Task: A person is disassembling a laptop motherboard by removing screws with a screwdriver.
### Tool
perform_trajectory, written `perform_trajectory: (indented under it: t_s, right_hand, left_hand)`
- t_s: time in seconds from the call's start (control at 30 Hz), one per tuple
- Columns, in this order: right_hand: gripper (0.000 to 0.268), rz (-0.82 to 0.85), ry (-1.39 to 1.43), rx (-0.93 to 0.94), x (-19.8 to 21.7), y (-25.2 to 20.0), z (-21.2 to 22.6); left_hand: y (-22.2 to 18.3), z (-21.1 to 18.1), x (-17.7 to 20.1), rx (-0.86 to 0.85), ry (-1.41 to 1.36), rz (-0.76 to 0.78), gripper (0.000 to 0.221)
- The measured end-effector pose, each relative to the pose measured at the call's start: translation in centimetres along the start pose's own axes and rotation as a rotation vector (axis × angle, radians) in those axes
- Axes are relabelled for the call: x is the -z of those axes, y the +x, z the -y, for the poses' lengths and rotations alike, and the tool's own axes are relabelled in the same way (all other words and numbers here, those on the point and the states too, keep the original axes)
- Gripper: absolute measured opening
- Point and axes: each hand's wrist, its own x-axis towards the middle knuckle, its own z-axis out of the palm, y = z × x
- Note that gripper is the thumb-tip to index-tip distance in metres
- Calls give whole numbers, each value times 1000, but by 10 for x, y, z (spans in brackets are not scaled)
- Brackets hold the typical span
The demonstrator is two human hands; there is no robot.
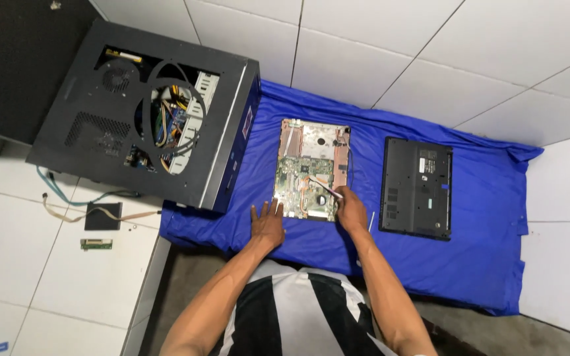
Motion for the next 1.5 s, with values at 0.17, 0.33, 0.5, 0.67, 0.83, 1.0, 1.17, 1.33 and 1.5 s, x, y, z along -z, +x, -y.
perform_trajectory:
  t_s: [0.17, 0.33, 0.5, 0.67, 0.83, 1.0, 1.17, 1.33, 1.5]
  right_hand:
    - [27, 85, 96, 81, -13, 3, 1]
    - [25, 10, 73, 22, -11, 19, 14]
    - [27, 79, 82, 44, -3, 34, 11]
    - [26, 114, 122, 50, 1, 11, 31]
    - [27, 66, 174, -3, -1, -10, 21]
    - [32, 133, 112, 31, -8, -24, 12]
    - [28, 149, 112, 74, -21, -37, 0]
    - [35, 45, 155, -63, 13, -57, -9]
    - [33, 128, 180, -110, -3, -82, -28]
  left_hand:
    - [0, 16, -16, -92, -59, 137, 93]
    - [3, 18, -11, -76, -78, 205, 99]
    - [-3, 11, -4, -35, -45, 209, 100]
    - [-5, 5, -12, 3, -51, 208, 99]
    - [-6, 1, -16, 28, -47, 211, 98]
    - [-5, -1, -12, 42, -18, 208, 98]
    - [3, 1, -25, 49, 8, 196, 101]
    - [4, 1, -21, 50, -16, 195, 102]
    - [1, -2, -16, 57, -10, 221, 101]
